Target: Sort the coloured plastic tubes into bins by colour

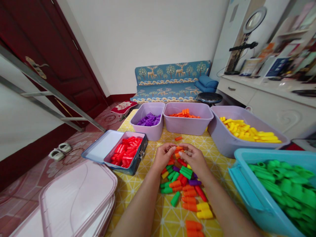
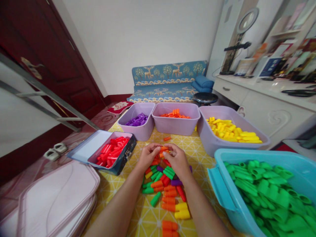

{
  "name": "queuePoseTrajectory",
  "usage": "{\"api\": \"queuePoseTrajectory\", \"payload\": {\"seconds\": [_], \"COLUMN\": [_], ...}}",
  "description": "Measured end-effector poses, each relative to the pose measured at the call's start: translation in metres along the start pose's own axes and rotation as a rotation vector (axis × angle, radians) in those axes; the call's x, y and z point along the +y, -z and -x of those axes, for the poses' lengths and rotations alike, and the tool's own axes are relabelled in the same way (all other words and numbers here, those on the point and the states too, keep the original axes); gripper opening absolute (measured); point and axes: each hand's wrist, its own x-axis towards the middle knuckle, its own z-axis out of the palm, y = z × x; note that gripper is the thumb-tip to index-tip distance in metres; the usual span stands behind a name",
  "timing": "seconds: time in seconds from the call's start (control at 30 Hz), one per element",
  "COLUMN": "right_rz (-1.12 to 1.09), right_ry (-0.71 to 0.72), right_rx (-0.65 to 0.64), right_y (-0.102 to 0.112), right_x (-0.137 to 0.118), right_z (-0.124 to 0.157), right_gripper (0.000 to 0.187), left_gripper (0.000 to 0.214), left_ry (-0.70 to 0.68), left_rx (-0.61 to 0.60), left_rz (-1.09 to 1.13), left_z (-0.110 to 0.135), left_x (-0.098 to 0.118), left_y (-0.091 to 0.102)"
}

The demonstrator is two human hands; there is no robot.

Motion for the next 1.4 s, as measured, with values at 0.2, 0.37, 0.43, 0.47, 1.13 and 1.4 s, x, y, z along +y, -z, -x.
{"api": "queuePoseTrajectory", "payload": {"seconds": [0.2,0.37,0.43,0.47,1.13,1.4], "right_rz": [-0.092,-0.069,-0.005,0.041,0.374,0.959], "right_ry": [0.038,-0.099,-0.139,-0.139,0.105,-0.052], "right_rx": [0.142,-0.001,-0.151,-0.224,0.176,-0.156], "right_y": [0.006,0.011,0.014,0.016,0.027,0.020], "right_x": [-0.012,-0.020,-0.020,-0.021,-0.009,-0.019], "right_z": [-0.003,0.000,0.003,0.005,-0.008,0.005], "right_gripper": [0.036,0.041,0.036,0.033,0.029,0.016], "left_gripper": [0.032,0.034,0.036,0.037,0.021,0.032], "left_ry": [-0.002,-0.016,-0.013,-0.010,-0.107,0.027], "left_rx": [-0.012,0.002,0.019,0.027,0.205,0.172], "left_rz": [0.008,-0.039,-0.061,-0.069,-0.469,-0.790], "left_z": [0.001,0.001,0.001,0.001,-0.003,0.004], "left_x": [0.002,0.003,0.003,0.003,-0.011,0.006], "left_y": [0.000,0.002,0.002,0.003,0.004,0.000]}}
